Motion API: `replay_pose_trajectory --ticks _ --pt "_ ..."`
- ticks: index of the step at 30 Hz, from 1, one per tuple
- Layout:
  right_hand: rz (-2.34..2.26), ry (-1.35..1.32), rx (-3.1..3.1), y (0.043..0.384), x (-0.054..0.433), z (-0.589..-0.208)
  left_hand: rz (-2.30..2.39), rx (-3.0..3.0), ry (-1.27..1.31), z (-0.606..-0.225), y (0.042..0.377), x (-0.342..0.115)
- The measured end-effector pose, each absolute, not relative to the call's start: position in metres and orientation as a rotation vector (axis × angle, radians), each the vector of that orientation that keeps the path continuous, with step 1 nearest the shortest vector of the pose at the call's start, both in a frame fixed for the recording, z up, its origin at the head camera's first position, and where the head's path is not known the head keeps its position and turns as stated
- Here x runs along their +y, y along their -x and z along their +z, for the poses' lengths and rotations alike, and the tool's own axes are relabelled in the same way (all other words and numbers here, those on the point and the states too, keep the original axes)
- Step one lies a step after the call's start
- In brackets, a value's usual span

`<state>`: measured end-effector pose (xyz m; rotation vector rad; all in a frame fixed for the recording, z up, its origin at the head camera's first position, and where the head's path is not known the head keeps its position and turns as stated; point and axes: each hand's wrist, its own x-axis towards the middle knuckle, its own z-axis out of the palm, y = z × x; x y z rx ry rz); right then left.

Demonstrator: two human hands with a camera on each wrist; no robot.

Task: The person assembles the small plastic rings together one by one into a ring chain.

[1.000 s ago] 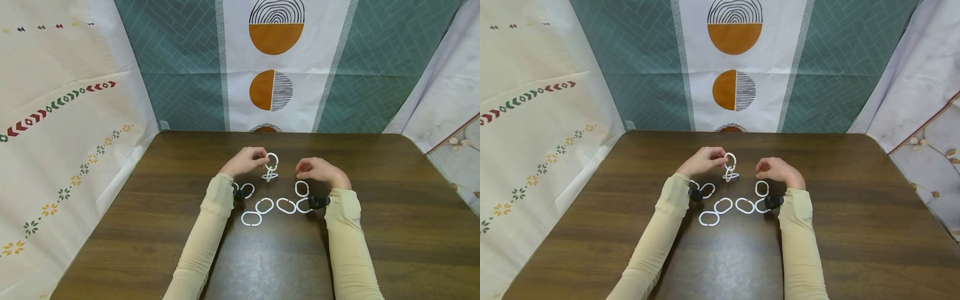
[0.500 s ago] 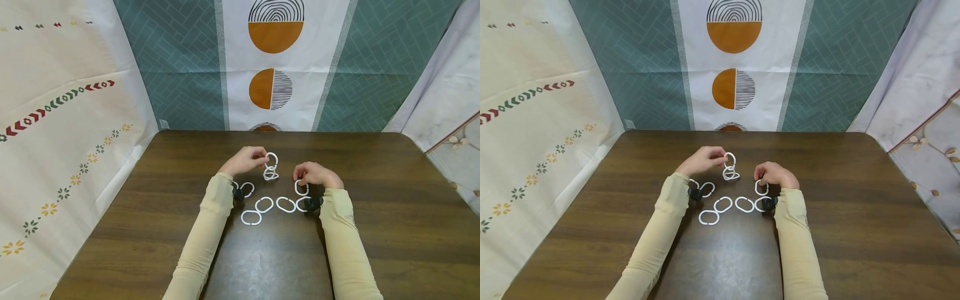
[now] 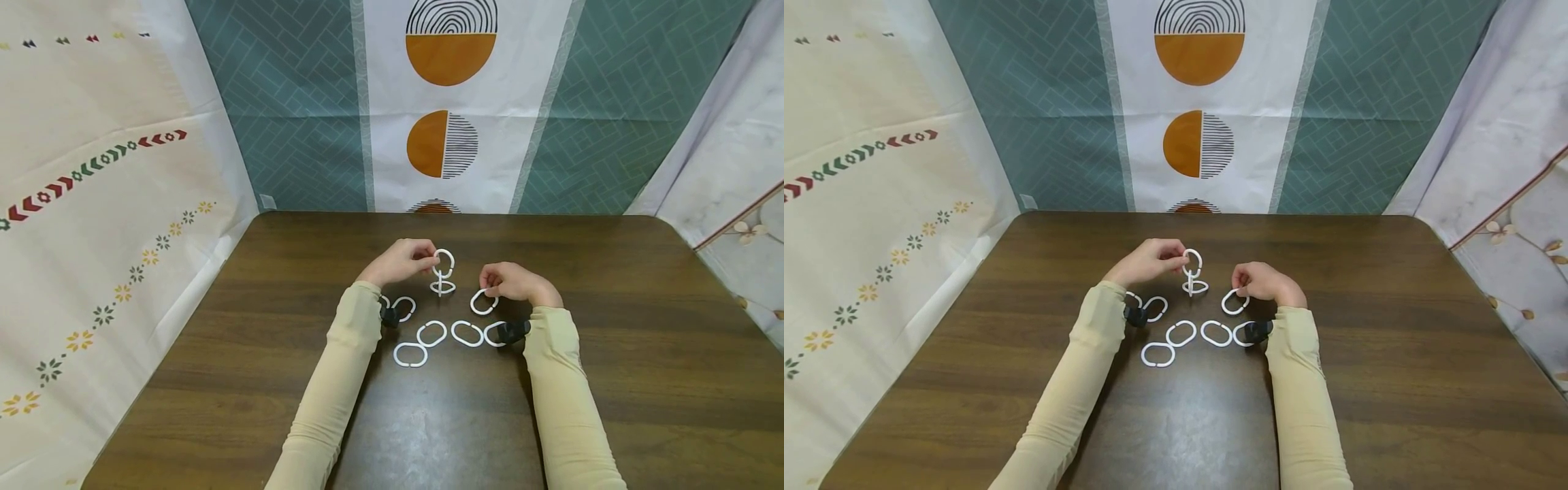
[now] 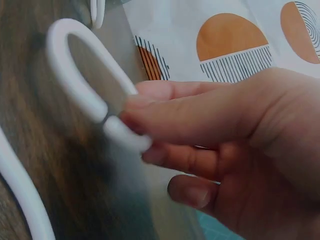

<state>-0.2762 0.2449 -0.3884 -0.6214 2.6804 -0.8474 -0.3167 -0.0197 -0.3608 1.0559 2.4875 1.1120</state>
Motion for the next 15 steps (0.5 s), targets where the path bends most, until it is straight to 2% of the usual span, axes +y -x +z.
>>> replay_pose_trajectory --ticks 15 --pt "-0.943 0.437 2.979 0.2763 0.2435 -0.3805 1.175 2.542 -0.981 -0.3606 0.3159 -0.0186"
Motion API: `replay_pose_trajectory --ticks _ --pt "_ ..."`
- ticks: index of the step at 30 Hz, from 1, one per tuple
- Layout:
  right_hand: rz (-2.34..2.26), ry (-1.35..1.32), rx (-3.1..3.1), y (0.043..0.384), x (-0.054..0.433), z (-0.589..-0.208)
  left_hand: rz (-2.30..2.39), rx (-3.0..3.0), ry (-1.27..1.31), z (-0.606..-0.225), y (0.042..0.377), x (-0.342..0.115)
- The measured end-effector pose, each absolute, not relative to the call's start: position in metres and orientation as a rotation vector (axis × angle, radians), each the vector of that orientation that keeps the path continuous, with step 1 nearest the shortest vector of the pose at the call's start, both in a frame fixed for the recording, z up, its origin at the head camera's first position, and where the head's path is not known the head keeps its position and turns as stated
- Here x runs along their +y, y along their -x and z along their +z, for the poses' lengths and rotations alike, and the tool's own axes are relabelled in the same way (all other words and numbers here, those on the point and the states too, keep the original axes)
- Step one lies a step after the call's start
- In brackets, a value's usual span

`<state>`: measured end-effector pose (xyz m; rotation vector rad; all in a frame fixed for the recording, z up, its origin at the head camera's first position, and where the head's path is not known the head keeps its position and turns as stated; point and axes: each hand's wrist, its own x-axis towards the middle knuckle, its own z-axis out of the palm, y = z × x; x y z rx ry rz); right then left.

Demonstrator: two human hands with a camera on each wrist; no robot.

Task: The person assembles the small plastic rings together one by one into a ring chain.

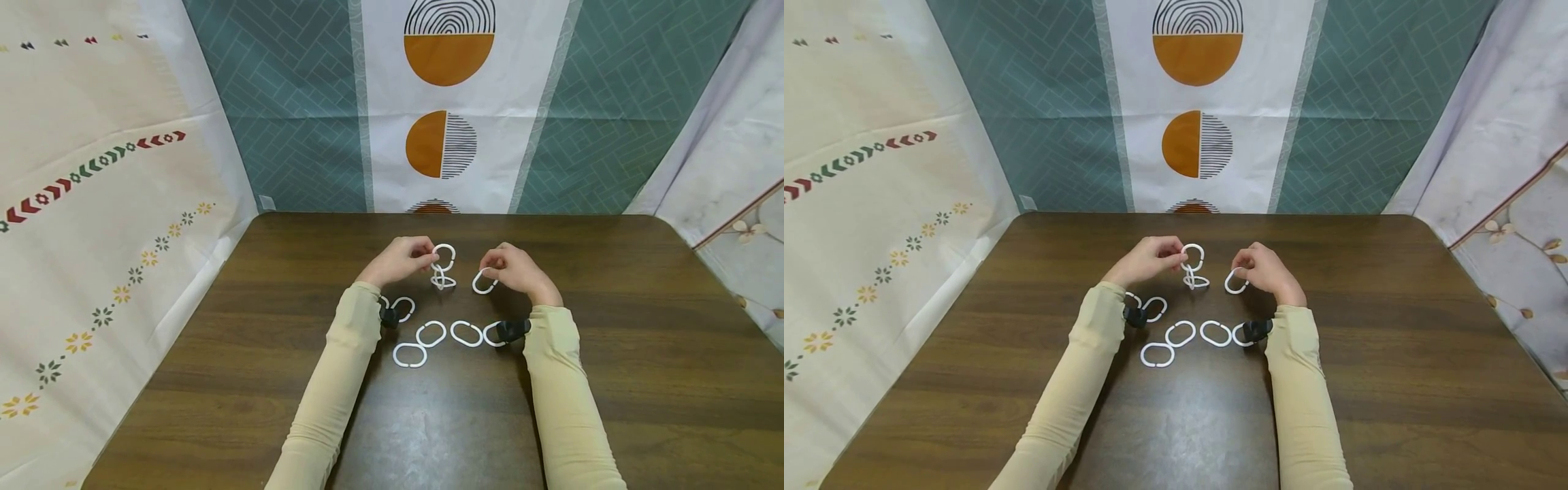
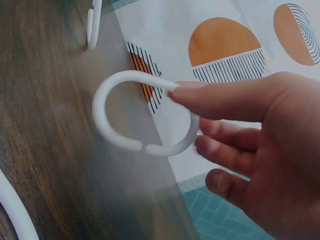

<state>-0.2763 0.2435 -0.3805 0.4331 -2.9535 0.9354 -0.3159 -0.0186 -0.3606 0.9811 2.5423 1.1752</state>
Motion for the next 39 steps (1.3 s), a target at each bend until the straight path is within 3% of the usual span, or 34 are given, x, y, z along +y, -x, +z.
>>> replay_pose_trajectory --ticks 14,28,39 --pt "1.071 -0.341 -2.827 0.278 0.239 -0.379 1.096 2.618 -1.055 -0.350 0.310 -0.014" --pt "1.760 -0.235 -2.483 0.276 0.224 -0.364 1.166 2.726 -1.076 -0.344 0.305 -0.010" --pt "1.933 -0.155 -2.441 0.274 0.217 -0.362 1.195 2.748 -1.084 -0.343 0.305 -0.013"
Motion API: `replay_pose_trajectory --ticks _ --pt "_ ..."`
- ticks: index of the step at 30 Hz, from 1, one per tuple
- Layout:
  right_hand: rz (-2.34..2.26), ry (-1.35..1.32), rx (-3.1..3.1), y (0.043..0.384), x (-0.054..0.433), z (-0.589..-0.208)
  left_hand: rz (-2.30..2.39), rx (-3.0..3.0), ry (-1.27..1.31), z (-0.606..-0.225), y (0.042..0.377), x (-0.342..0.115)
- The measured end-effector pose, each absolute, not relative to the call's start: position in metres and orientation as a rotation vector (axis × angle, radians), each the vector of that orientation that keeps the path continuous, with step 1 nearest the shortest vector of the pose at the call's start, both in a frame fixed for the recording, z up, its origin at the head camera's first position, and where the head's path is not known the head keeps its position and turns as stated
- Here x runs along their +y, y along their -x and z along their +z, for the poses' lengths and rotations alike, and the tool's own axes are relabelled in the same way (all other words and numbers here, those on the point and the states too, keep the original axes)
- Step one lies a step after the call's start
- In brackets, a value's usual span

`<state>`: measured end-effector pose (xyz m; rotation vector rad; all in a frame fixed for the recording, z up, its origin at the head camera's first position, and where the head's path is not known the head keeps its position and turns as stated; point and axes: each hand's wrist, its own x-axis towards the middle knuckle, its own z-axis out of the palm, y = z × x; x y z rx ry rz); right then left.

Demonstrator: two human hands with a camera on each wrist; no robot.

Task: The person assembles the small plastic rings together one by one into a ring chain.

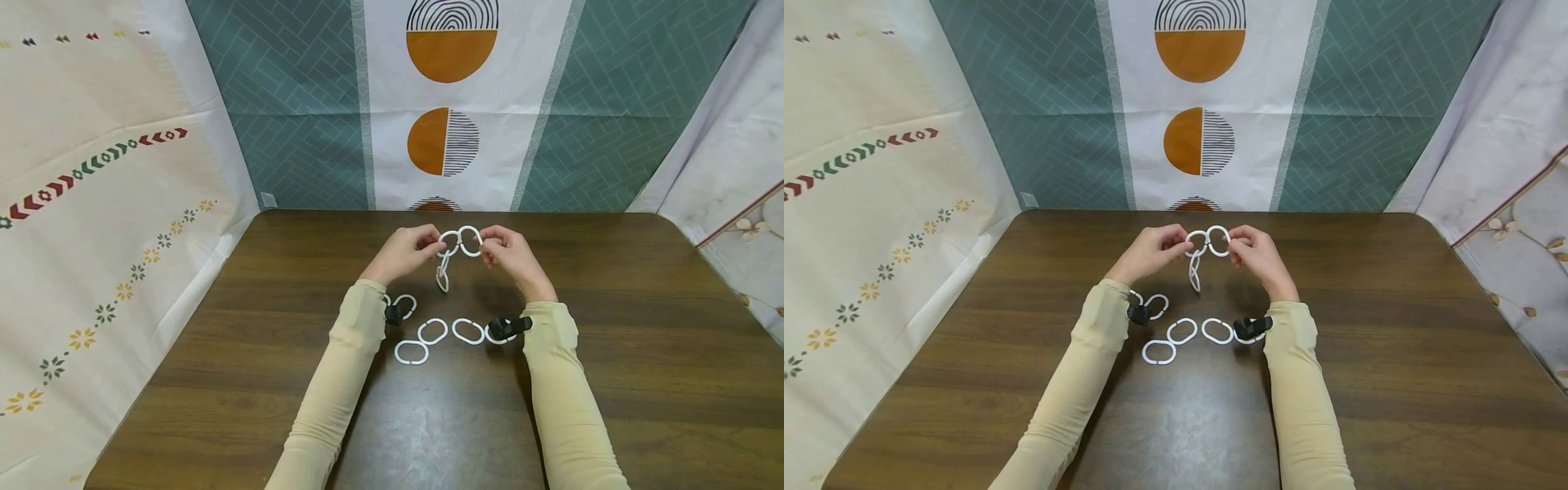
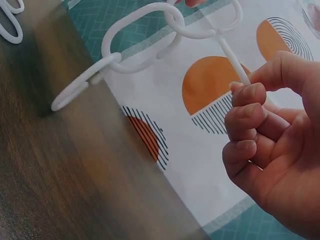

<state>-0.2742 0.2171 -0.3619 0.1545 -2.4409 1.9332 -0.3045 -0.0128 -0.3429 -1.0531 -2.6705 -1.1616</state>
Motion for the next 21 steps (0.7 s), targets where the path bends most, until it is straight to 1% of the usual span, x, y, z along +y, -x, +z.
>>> replay_pose_trajectory --ticks 21 --pt "2.003 -0.209 -2.492 0.2774 0.2146 -0.3616 -1.198 -2.661 1.105 -0.3453 0.3055 -0.0107"
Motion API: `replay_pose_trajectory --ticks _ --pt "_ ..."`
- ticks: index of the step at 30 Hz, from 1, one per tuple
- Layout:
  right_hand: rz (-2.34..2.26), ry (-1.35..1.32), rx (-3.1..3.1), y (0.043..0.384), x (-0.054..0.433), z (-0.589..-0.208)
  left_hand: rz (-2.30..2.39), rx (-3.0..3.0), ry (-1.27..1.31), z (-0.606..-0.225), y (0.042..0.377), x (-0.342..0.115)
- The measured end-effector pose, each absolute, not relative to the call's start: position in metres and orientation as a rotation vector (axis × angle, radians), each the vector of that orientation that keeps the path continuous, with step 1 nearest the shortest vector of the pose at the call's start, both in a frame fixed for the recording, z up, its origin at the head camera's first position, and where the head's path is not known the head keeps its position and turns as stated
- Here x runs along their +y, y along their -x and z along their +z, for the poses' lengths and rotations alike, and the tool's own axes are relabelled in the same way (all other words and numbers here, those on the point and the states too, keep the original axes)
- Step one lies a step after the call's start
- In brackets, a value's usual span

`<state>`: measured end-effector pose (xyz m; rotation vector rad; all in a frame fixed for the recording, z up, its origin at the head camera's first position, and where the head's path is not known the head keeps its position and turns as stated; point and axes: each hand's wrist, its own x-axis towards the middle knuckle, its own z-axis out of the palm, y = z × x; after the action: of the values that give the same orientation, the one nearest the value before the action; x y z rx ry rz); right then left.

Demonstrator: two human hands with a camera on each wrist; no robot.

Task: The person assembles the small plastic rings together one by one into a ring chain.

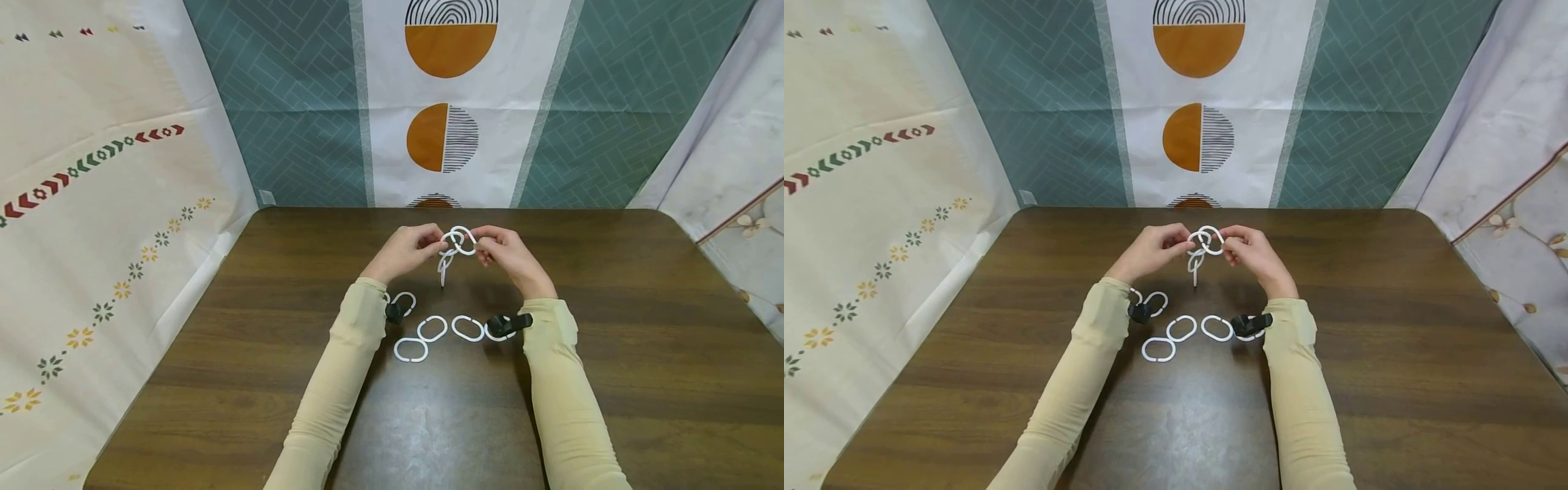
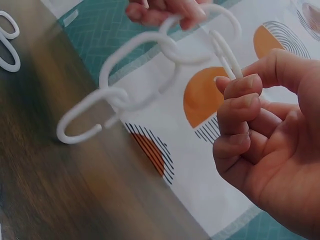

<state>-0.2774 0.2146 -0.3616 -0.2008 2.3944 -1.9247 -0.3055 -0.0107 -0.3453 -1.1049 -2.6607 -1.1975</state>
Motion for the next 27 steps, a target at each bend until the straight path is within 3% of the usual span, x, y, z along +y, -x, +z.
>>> replay_pose_trajectory --ticks 27 --pt "-1.915 0.474 2.368 0.270 0.214 -0.349 -1.188 -2.716 1.120 -0.349 0.308 -0.007"
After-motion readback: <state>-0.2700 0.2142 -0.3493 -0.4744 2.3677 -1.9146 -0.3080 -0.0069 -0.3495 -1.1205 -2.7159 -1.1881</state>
